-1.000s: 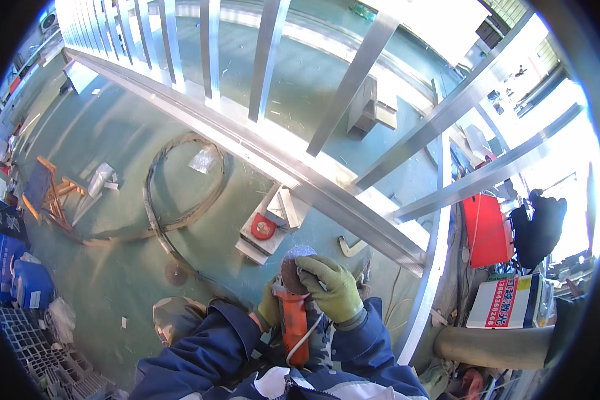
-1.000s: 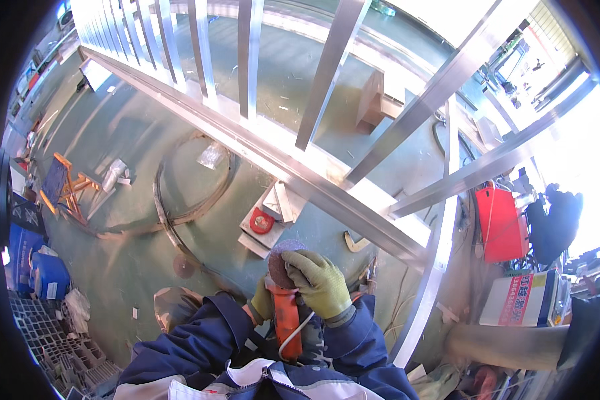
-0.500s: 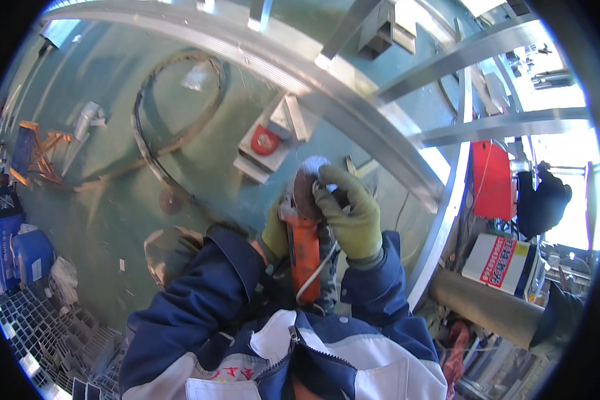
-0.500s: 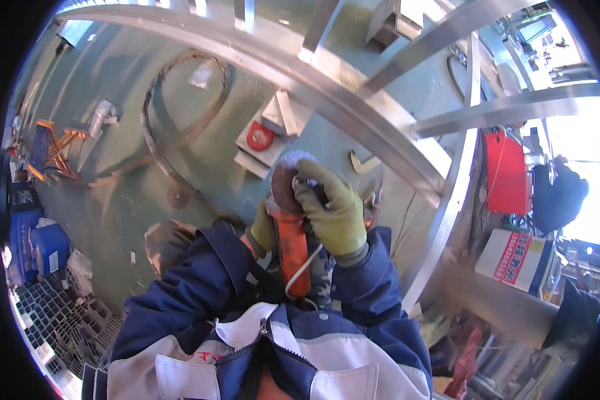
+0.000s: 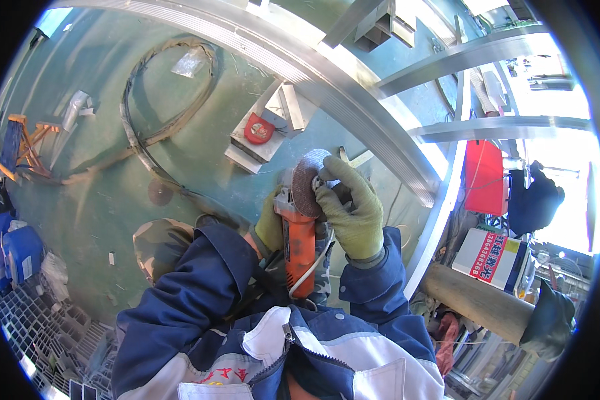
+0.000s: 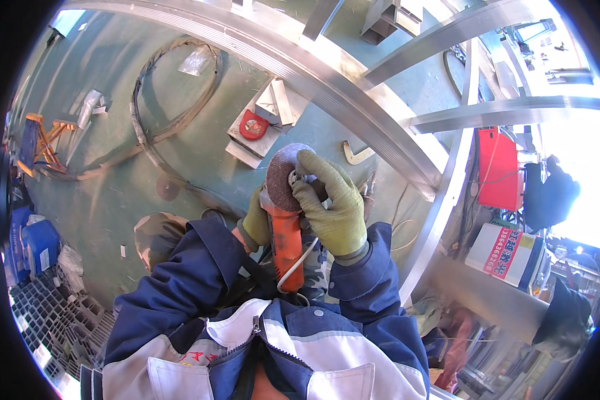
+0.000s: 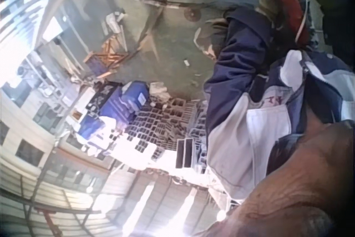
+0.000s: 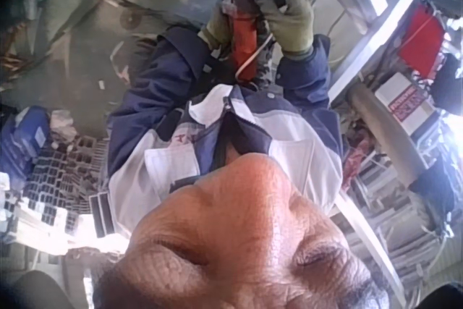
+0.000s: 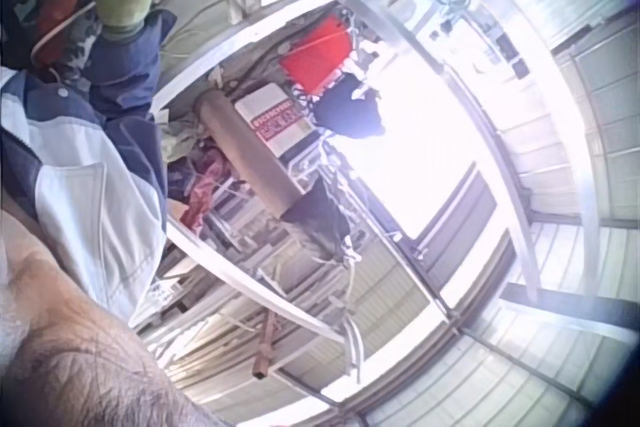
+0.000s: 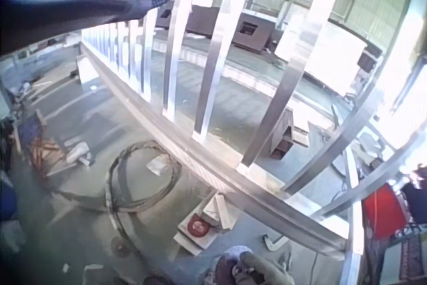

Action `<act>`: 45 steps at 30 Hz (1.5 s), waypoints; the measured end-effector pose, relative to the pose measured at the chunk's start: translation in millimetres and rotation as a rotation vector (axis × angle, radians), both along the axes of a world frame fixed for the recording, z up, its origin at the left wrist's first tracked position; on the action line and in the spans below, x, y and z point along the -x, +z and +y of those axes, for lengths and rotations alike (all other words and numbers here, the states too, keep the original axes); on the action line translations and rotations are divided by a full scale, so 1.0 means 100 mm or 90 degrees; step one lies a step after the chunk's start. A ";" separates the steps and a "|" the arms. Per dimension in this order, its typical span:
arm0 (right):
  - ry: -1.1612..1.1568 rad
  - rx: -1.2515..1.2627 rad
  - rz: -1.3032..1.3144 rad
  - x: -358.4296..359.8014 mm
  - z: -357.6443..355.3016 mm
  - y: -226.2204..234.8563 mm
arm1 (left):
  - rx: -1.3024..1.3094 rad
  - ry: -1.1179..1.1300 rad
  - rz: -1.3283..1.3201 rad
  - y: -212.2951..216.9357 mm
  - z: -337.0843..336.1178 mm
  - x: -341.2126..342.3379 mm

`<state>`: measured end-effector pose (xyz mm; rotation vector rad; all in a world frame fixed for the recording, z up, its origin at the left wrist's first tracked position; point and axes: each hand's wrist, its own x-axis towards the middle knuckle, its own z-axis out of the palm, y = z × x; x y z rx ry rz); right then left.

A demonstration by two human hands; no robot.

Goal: The person assembles a metal frame by drilling holes into metal bars and then grinding the edges smooth. They repeatedly reposition the bars and use a power drill and angle grinder to complete the assembly.

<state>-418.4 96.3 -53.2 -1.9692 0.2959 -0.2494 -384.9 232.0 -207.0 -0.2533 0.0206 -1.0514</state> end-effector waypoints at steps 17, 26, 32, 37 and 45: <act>-0.007 0.051 -0.042 0.04 -0.08 0.15 | 0.013 -0.047 -0.056 0.03 -0.06 -0.03; 0.114 0.158 -0.118 0.00 -0.18 0.10 | -0.047 -0.045 0.001 0.10 -0.06 0.00; 0.063 0.069 -0.082 0.04 -0.18 0.03 | -0.092 -0.065 -0.041 0.11 -0.05 -0.05; 0.106 0.146 -0.004 -0.05 -0.19 0.31 | -0.133 -0.033 -0.063 0.12 0.00 -0.02; 0.134 0.199 0.004 -0.04 -0.26 0.29 | -0.357 -0.048 -0.151 -0.05 -0.05 0.02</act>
